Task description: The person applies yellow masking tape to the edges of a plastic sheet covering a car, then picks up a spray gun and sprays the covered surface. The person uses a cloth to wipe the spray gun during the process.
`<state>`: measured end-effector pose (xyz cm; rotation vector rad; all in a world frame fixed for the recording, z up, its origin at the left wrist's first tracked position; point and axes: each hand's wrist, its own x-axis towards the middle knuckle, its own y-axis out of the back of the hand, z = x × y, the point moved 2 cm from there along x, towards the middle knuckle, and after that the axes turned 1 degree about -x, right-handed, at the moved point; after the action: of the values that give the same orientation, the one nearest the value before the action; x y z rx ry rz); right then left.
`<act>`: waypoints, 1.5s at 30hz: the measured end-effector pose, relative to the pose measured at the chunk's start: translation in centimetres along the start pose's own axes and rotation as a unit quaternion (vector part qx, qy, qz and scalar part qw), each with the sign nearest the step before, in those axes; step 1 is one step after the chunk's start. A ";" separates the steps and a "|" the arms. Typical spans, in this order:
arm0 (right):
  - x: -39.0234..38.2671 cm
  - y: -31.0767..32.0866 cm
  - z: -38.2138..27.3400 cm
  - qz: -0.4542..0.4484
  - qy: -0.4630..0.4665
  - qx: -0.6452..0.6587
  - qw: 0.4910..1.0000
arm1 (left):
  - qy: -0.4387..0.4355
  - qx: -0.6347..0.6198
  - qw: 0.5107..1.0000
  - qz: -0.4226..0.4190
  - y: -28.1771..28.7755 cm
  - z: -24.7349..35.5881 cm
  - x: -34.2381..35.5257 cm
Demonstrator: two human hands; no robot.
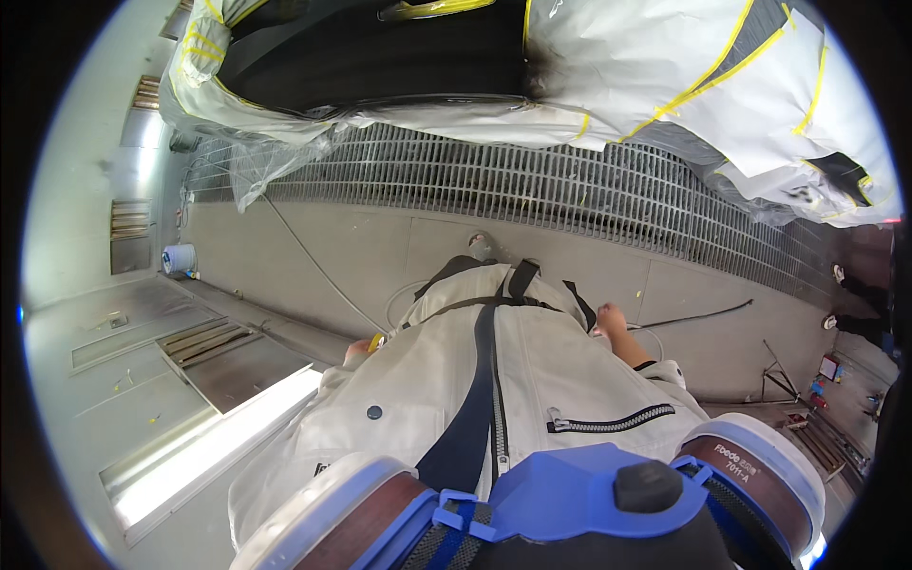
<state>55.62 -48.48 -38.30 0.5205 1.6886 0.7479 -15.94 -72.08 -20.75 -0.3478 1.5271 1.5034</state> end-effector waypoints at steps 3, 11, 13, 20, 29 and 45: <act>0.5 3.0 -2.0 0.040 -0.095 0.281 0.954 | -0.043 0.193 0.979 0.050 1.8 3.7 -1.2; 3.2 20.3 -13.2 0.108 0.103 0.427 0.892 | -0.292 -0.084 0.952 0.024 3.1 26.4 -6.6; 2.4 24.9 -18.4 0.057 0.188 0.434 0.879 | -0.374 -0.134 0.918 -0.006 2.7 31.0 -9.5; -1.7 33.0 -33.8 -0.003 0.456 0.379 0.805 | -0.433 -0.155 0.884 -0.086 4.7 34.7 -12.6; 5.5 28.2 -37.9 0.081 0.123 0.536 0.832 | -0.335 -0.272 0.899 -0.066 11.0 17.3 -0.9; -2.5 16.0 -36.4 -0.141 -0.159 0.206 0.955 | 0.097 -0.590 0.800 -0.042 8.5 -26.9 24.0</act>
<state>20.26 -46.51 -20.21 0.6322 1.5687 0.0906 -45.81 -84.90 -38.45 -1.2877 0.4776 2.2386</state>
